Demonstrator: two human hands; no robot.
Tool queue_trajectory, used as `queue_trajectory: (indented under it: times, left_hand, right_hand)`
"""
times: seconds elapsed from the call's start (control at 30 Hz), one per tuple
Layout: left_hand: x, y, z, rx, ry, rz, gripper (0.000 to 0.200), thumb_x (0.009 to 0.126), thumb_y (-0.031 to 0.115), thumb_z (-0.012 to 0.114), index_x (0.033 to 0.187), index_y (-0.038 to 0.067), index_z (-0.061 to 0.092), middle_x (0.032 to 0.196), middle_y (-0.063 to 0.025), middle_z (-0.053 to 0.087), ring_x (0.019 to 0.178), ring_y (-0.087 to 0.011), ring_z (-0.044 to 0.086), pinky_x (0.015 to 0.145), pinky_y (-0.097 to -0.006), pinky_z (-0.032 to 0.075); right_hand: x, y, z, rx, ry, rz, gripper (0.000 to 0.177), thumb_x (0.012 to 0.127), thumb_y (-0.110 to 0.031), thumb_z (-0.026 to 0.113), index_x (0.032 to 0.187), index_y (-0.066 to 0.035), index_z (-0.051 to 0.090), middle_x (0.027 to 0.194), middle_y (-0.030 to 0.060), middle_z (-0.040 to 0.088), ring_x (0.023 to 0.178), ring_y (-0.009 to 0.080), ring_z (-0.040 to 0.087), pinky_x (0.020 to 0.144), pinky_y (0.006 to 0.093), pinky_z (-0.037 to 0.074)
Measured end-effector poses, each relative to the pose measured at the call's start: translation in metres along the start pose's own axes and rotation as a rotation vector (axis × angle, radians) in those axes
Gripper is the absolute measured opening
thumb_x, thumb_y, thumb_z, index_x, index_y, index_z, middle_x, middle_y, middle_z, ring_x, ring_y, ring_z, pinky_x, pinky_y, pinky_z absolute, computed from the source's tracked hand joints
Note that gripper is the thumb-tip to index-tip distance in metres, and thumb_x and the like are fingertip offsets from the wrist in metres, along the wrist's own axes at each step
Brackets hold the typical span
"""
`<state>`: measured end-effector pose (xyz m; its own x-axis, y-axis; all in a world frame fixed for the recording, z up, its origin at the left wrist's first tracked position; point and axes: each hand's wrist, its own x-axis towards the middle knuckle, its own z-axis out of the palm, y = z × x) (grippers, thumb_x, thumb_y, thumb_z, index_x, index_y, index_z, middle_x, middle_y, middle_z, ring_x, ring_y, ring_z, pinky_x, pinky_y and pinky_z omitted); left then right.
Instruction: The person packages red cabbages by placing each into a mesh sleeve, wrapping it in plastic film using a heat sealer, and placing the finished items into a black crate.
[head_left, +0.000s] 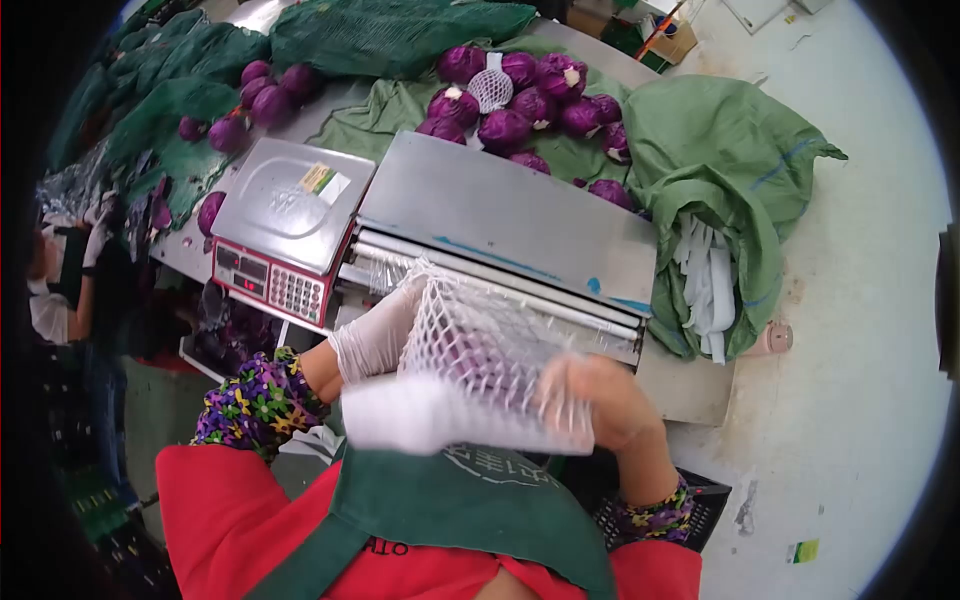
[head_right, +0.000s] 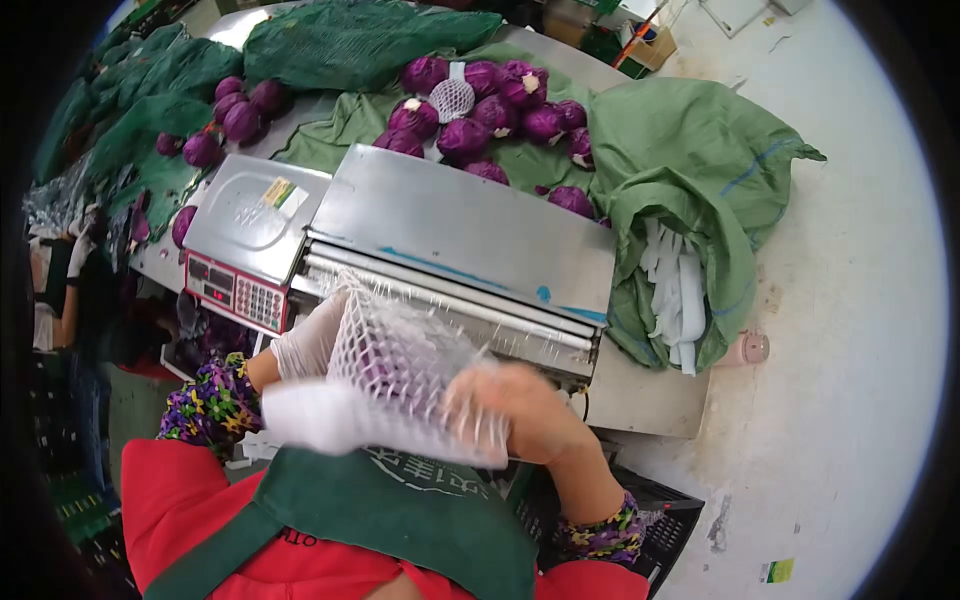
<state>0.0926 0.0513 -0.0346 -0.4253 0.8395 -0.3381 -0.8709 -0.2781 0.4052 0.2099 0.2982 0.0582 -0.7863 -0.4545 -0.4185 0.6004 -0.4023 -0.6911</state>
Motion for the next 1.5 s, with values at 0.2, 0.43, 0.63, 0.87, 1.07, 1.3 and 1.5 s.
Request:
queue_trajectory:
  times: [0.2, 0.43, 0.63, 0.87, 1.07, 1.3, 1.5]
  left_hand:
    - [-0.029, -0.021, 0.023, -0.222, 0.015, 0.203, 0.030, 0.088, 0.019, 0.049, 0.106, -0.003, 0.057, 0.100, -0.0170, 0.065, 0.085, -0.0262, 0.066, 0.083, -0.0385, 0.054]
    - [-0.012, -0.027, 0.080, 0.371, 0.189, 1.005, 0.064, 0.090, 0.039, 0.049, 0.141, 0.006, 0.031, 0.136, -0.0172, 0.042, 0.128, -0.0279, 0.039, 0.107, -0.0420, 0.034]
    - [0.013, 0.021, 0.073, -0.109, 0.265, 0.600, 0.051, 0.097, 0.042, 0.040, 0.127, 0.003, 0.052, 0.131, -0.0134, 0.053, 0.119, -0.0214, 0.052, 0.105, -0.0343, 0.037]
    - [-0.059, 0.132, 0.028, 0.222, 0.348, 0.838, 0.045, 0.098, 0.026, 0.043, 0.136, 0.003, 0.042, 0.125, -0.0120, 0.056, 0.112, -0.0174, 0.056, 0.098, -0.0295, 0.044]
    - [-0.073, 0.202, -0.127, 0.630, 0.744, 1.236, 0.038, 0.099, 0.027, 0.045, 0.119, -0.002, 0.057, 0.114, -0.0099, 0.062, 0.105, -0.0157, 0.057, 0.095, -0.0285, 0.041]
    - [-0.086, 0.172, -0.220, 0.977, 1.048, 1.188, 0.039, 0.100, 0.023, 0.041, 0.129, -0.003, 0.049, 0.126, -0.0161, 0.053, 0.120, -0.0230, 0.048, 0.104, -0.0327, 0.034]
    - [-0.201, 0.213, -0.210, 0.840, 1.192, 1.343, 0.025, 0.097, 0.012, 0.049, 0.116, -0.001, 0.059, 0.113, -0.0080, 0.062, 0.100, -0.0131, 0.059, 0.087, -0.0239, 0.046]
  right_hand:
    - [0.013, 0.049, -0.025, 0.055, 0.257, -0.110, 0.033, 0.097, -0.032, 0.049, 0.112, -0.003, 0.056, 0.100, 0.0093, 0.062, 0.089, 0.0156, 0.062, 0.078, 0.0327, 0.053]
    - [0.023, 0.046, 0.017, 0.633, 0.165, -0.080, 0.045, 0.098, -0.038, 0.036, 0.118, -0.005, 0.059, 0.111, 0.0110, 0.065, 0.100, 0.0239, 0.063, 0.092, 0.0415, 0.050]
    - [0.098, -0.025, 0.026, 0.136, 0.272, -0.613, 0.050, 0.098, -0.044, 0.036, 0.123, -0.005, 0.053, 0.117, 0.0091, 0.062, 0.107, 0.0189, 0.060, 0.094, 0.0341, 0.047]
    - [0.226, -0.059, 0.102, 0.010, 0.128, -0.273, 0.040, 0.092, -0.035, 0.046, 0.112, -0.003, 0.059, 0.100, 0.0058, 0.065, 0.092, 0.0154, 0.062, 0.084, 0.0325, 0.049]
    - [0.406, -0.037, 0.133, -0.630, 0.218, -0.644, 0.035, 0.091, -0.030, 0.050, 0.101, 0.001, 0.064, 0.093, 0.0131, 0.065, 0.085, 0.0209, 0.060, 0.080, 0.0314, 0.045]
    - [0.469, 0.013, 0.115, -1.174, 0.233, -0.700, 0.030, 0.089, -0.025, 0.053, 0.107, -0.002, 0.062, 0.105, 0.0223, 0.060, 0.101, 0.0341, 0.056, 0.091, 0.0397, 0.043]
    - [0.427, -0.052, 0.102, -1.253, 0.298, -0.501, 0.050, 0.087, -0.030, 0.056, 0.128, -0.002, 0.048, 0.123, 0.0251, 0.053, 0.116, 0.0347, 0.051, 0.098, 0.0393, 0.039]
